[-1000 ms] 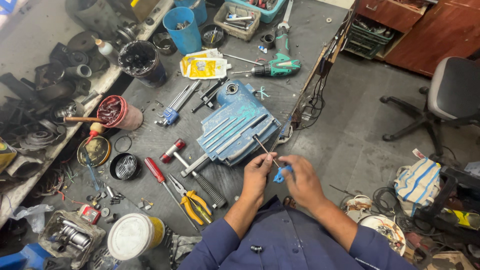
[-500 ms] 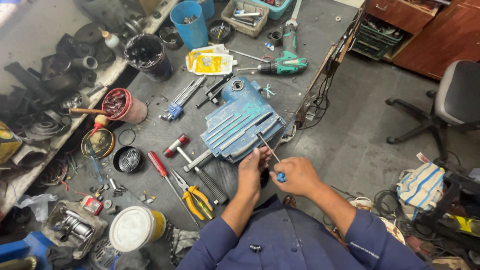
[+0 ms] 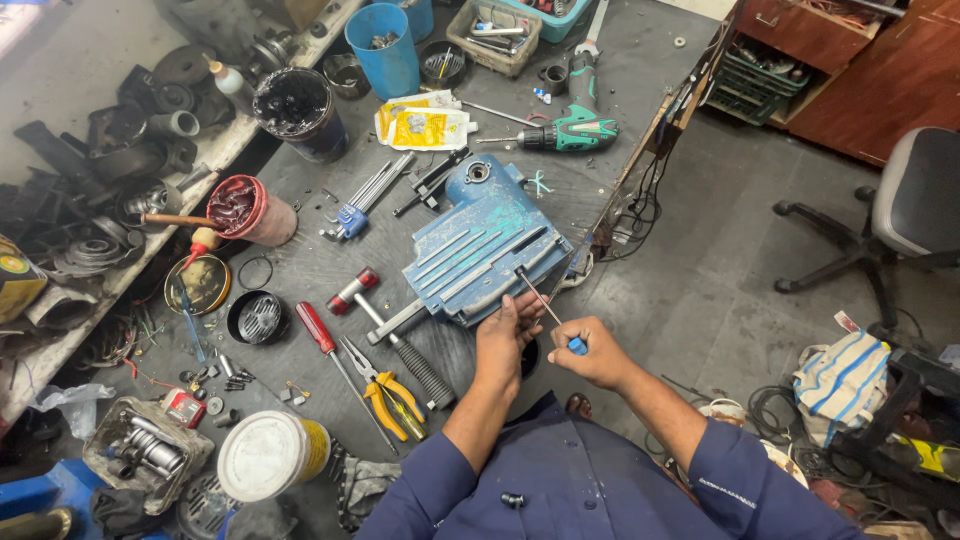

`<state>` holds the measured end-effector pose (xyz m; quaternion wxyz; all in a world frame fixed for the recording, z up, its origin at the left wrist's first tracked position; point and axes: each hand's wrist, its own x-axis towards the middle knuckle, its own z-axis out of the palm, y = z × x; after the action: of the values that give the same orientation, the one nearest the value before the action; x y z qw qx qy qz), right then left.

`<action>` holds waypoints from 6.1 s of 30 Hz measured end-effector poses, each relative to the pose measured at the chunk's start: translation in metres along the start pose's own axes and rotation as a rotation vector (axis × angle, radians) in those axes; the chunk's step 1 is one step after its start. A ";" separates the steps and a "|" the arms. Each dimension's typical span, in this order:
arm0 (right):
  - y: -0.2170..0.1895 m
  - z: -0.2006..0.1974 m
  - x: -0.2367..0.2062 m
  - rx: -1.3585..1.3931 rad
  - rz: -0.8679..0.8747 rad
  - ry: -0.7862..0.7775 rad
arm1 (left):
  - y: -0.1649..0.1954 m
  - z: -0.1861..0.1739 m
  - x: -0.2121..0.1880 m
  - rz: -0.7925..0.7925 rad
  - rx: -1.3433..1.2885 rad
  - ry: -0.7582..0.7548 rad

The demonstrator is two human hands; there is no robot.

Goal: The person uses a long screwdriver to unscrew screws from a blue machine housing on a cluttered workbench, steadying the casing with the other hand and repositioning it between screws. They continue removing screws one at a time along the edge of the housing throughout the episode.

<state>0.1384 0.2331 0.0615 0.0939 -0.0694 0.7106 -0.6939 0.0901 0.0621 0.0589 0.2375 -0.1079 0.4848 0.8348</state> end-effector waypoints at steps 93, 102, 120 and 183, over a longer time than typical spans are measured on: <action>-0.017 -0.019 -0.061 -0.070 -0.046 0.716 | -0.009 0.064 0.041 -0.001 0.130 -0.231; 0.006 -0.053 -0.060 0.848 0.280 0.477 | -0.023 0.079 0.030 -0.203 -0.039 -0.442; 0.011 -0.077 -0.061 0.084 0.267 0.377 | -0.041 0.091 0.021 0.000 0.024 -0.085; -0.014 -0.070 -0.072 -0.659 -0.474 0.632 | -0.045 0.064 0.050 -0.141 -0.074 -0.208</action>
<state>0.1921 0.3177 0.0797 -0.3120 -0.0414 0.8500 -0.4224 0.0728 0.1507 0.0370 0.3405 -0.0631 0.4177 0.8400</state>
